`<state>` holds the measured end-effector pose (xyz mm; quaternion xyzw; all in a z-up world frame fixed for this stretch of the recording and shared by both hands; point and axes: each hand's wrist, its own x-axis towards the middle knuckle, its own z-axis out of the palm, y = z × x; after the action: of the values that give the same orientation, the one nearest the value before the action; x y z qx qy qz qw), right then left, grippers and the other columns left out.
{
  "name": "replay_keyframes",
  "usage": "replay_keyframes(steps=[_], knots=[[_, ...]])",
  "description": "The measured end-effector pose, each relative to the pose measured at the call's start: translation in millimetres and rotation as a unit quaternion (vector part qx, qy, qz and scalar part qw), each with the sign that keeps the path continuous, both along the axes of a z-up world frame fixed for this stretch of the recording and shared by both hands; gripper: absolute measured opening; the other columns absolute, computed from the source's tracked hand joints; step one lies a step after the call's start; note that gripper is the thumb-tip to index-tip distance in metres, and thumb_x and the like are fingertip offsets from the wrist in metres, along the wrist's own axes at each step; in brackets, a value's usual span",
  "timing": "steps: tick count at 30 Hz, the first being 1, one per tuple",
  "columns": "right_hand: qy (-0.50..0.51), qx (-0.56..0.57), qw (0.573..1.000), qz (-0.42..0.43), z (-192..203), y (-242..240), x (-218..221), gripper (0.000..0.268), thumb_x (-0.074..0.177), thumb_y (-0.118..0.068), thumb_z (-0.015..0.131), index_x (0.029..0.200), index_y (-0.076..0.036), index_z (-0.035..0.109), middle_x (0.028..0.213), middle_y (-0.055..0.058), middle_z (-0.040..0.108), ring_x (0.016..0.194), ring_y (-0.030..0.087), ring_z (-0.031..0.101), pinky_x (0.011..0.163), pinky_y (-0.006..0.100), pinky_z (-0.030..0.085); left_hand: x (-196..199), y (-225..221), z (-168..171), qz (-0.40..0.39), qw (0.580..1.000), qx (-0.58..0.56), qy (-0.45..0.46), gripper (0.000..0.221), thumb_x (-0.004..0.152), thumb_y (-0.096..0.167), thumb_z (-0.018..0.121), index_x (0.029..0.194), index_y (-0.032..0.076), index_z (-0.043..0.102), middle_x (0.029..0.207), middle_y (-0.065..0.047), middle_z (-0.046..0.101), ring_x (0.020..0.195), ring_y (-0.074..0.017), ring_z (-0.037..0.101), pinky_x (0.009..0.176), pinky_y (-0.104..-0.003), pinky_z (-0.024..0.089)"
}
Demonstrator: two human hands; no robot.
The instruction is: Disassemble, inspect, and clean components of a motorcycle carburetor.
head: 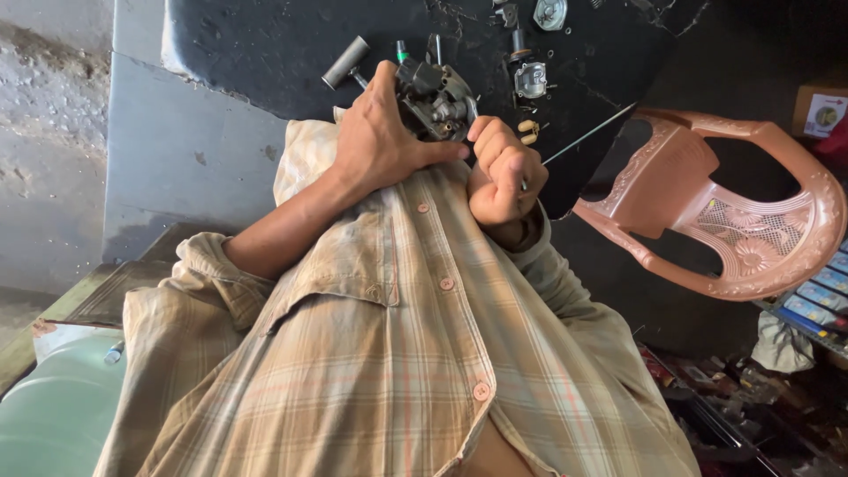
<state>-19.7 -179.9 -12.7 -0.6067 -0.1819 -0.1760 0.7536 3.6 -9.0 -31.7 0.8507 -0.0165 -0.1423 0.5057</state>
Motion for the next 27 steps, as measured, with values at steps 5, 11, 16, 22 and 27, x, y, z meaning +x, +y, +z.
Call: replay_keyframes(steps=[5,11,16,22,27], knots=[[0.014,0.02,1.0,-0.009,-4.1,0.0,0.5,0.041,0.103,-0.01,0.039,0.063,-0.008,0.029,0.055,0.005,0.031,0.054,0.016,0.031,0.068,0.042,0.041,-2.3,-1.2,-2.3,0.007,1.0,0.013,-0.012,0.098,0.06,0.061,0.101,0.11,-0.002,0.045,0.1,-0.019,0.063,0.093,-0.034,0.067,0.078,-0.046,0.055],[0.078,0.067,0.994,-0.036,-0.9,5.1,-3.5,0.044,0.106,-0.01,0.037,0.062,-0.009,0.032,0.056,0.005,0.03,0.056,0.018,0.031,0.072,0.042,0.04,-4.0,0.1,-4.0,0.0,0.999,0.032,0.0,0.097,0.058,0.06,0.101,0.108,-0.002,0.045,0.098,-0.017,0.061,0.09,-0.0323,0.066,0.074,-0.045,0.055],[0.025,-0.019,0.999,-0.034,13.7,5.4,3.7,0.042,0.105,-0.014,0.039,0.064,-0.005,0.035,0.055,0.008,0.034,0.056,0.018,0.036,0.071,0.045,0.045,2.4,-0.3,1.9,0.011,0.999,0.006,-0.052,0.094,0.059,0.053,0.104,0.11,0.0,0.046,0.101,-0.018,0.062,0.092,-0.0321,0.068,0.075,-0.044,0.055],[-0.262,-0.161,0.942,-0.133,34.8,2.2,-6.7,0.037,0.094,-0.013,0.055,0.061,-0.007,0.039,0.054,0.008,0.048,0.051,0.021,0.05,0.059,0.043,0.051,6.5,0.7,0.4,0.011,0.987,-0.162,0.021,0.09,0.062,0.041,0.104,0.121,0.002,0.048,0.111,-0.014,0.071,0.103,-0.0263,0.074,0.093,-0.038,0.06],[-0.231,-0.122,0.942,-0.213,35.1,-14.2,5.7,0.036,0.096,-0.017,0.052,0.063,-0.007,0.041,0.058,0.007,0.047,0.051,0.022,0.043,0.06,0.044,0.047,9.0,21.7,11.3,-0.001,0.982,-0.184,-0.034,0.096,0.067,0.034,0.104,0.131,0.002,0.04,0.117,-0.012,0.067,0.11,-0.0232,0.071,0.101,-0.036,0.057]])
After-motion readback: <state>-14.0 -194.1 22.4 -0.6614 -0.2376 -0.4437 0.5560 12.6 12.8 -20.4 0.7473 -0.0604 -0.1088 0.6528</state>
